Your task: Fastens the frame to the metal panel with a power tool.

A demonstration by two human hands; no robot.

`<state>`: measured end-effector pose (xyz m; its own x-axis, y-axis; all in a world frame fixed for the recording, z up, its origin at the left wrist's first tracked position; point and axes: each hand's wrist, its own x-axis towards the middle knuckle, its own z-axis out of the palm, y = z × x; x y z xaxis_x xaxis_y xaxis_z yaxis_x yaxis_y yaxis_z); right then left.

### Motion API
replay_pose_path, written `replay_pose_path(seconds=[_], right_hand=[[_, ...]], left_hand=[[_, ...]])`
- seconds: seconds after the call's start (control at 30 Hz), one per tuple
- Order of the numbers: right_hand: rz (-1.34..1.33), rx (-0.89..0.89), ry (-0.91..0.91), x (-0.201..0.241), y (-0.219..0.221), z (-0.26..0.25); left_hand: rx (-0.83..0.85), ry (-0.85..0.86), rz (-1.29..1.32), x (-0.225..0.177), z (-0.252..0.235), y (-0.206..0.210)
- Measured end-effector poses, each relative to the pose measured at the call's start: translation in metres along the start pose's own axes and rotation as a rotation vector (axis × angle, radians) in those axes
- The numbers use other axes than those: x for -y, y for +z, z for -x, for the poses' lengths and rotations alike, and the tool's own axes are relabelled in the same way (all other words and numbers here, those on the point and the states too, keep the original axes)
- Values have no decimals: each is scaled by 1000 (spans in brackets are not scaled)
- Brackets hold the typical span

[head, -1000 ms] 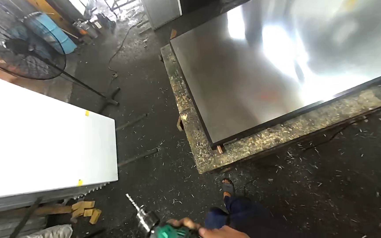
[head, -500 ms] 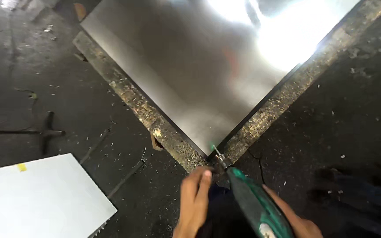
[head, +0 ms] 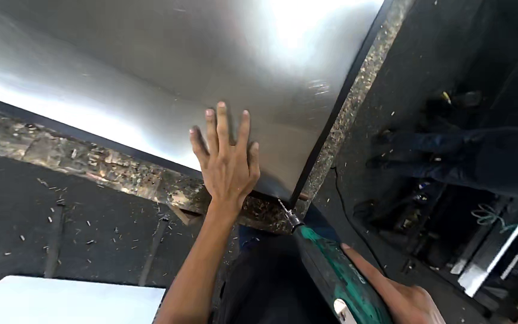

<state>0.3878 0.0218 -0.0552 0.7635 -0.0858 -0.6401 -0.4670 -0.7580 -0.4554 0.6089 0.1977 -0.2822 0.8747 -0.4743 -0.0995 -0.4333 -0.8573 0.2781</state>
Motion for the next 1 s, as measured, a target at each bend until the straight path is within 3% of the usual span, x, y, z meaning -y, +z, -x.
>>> replay_pose_path(seconds=[0.7, 1.0], right_hand=[[55, 6, 86, 35, 2, -12], [243, 94, 98, 60, -7, -27]], left_hand=[[6, -45, 35, -1, -10, 4], [38, -74, 45, -6, -8, 5]])
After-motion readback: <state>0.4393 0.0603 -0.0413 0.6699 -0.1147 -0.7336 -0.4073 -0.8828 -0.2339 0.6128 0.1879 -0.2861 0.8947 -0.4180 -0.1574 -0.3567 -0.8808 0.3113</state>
